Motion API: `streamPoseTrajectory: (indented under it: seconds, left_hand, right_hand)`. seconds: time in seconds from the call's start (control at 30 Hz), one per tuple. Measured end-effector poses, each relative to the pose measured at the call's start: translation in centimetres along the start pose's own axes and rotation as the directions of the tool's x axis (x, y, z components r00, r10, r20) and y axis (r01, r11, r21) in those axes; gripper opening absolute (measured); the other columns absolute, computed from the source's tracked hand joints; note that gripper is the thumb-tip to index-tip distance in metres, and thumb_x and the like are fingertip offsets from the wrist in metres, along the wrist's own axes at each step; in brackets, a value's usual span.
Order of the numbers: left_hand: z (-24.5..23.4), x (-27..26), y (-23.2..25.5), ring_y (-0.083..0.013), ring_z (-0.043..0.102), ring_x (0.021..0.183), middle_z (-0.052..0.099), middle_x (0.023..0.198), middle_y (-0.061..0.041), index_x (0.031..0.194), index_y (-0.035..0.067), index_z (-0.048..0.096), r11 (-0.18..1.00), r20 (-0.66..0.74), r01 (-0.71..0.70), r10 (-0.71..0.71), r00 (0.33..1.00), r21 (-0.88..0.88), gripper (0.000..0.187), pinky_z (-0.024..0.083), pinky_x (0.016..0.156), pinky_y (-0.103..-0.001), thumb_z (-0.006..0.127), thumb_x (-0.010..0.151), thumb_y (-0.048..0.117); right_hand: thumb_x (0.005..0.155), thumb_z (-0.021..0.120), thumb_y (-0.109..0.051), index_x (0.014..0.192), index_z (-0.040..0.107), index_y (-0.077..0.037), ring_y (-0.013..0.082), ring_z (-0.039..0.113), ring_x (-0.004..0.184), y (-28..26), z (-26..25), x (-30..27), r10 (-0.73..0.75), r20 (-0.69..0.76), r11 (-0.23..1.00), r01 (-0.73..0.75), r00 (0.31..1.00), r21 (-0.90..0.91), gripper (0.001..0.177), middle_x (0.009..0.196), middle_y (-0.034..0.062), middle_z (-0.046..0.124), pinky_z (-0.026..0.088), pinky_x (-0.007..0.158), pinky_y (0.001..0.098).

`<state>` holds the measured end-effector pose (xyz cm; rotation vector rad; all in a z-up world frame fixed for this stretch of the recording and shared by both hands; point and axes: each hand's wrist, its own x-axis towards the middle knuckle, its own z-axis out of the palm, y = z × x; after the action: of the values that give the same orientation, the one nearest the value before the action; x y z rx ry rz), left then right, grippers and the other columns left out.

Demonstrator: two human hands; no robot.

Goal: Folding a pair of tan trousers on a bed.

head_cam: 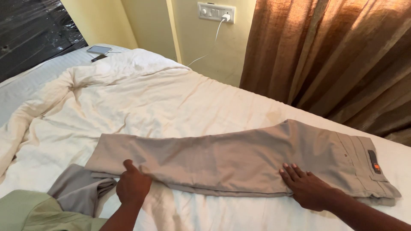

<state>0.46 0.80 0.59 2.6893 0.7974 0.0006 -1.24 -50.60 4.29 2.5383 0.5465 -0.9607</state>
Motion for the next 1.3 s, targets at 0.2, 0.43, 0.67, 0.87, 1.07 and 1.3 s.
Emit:
streamPoseTrajectory:
  seconds: [0.2,0.43,0.67,0.87,1.07,1.3]
  left_hand:
    - [2.1,2.1,-1.5,-0.0461,0.061,0.114,0.06,0.126,-0.026,0.14,0.007,0.039,0.906,-0.167,0.144,-0.227,0.96,-0.399,0.068,0.049,0.096,-0.054,0.072,0.082,0.02]
    - [4.3,5.0,-4.0,-0.0397,0.058,0.12,0.056,0.135,-0.019,0.137,0.015,0.053,0.878,-0.201,0.17,-0.284,0.938,-0.447,0.059,0.048,0.102,-0.05,0.071,0.08,0.019]
    - [2.3,4.4,-2.1,-0.0438,0.046,0.126,0.038,0.145,-0.026,0.147,0.035,0.053,0.885,-0.197,0.354,-0.421,0.885,-0.301,0.081,0.046,0.095,-0.054,0.086,0.073,0.032]
    - [2.0,6.3,-3.5,-0.038,0.055,0.103,0.046,0.137,-0.026,0.139,0.026,0.064,0.746,-0.159,0.361,-0.524,0.837,-0.56,0.069,0.051,0.077,-0.046,0.085,0.073,0.018]
    - [1.8,6.1,-2.9,-0.0232,0.061,0.067,0.066,0.113,-0.02,0.125,0.014,0.077,0.41,0.052,0.335,-0.565,0.823,-0.848,0.049,0.05,0.045,-0.033,0.081,0.079,0.0]
    - [1.4,7.7,-4.7,-0.0146,0.055,0.057,0.075,0.093,-0.012,0.131,0.013,0.071,0.228,0.121,0.23,-0.411,0.904,-0.946,0.058,0.043,0.044,-0.031,0.07,0.078,-0.01]
  right_hand:
    - [0.11,0.045,-0.038,0.162,-0.007,-0.001,0.0401,0.0,0.16,-0.1,-0.1,0.7,-0.011,0.019,1.0,0.011,1.0,-0.017,0.082,0.172,0.0214,-0.01,0.026,0.125,0.0551]
    - [0.108,0.049,-0.041,0.163,-0.012,-0.006,0.037,0.003,0.16,-0.5,-0.9,1.4,0.044,0.032,0.995,-0.046,0.999,0.083,0.089,0.172,0.0211,-0.012,0.029,0.124,0.0554]
    - [0.105,0.047,-0.032,0.164,-0.017,-0.017,0.0473,0.009,0.157,-0.6,-1.0,2.2,0.059,0.018,0.99,-0.061,0.998,0.13,0.089,0.17,0.0272,-0.015,0.048,0.113,0.0504]
    - [0.106,0.043,-0.04,0.165,-0.017,-0.017,0.0516,0.007,0.157,-1.0,-1.7,2.8,0.063,0.069,0.994,-0.069,0.996,0.087,0.087,0.17,0.0294,-0.015,0.051,0.111,0.0495]
    - [0.106,0.044,-0.042,0.164,-0.016,-0.014,0.0546,0.008,0.156,-1.8,-3.3,2.1,0.078,0.105,0.992,-0.088,0.991,0.095,0.088,0.169,0.0314,-0.014,0.046,0.116,0.0524]
    - [0.106,0.044,-0.038,0.164,-0.015,-0.011,0.0548,0.008,0.155,-1.7,-3.0,2.1,0.074,0.078,0.993,-0.081,0.994,0.087,0.087,0.168,0.0335,-0.012,0.04,0.119,0.0549]
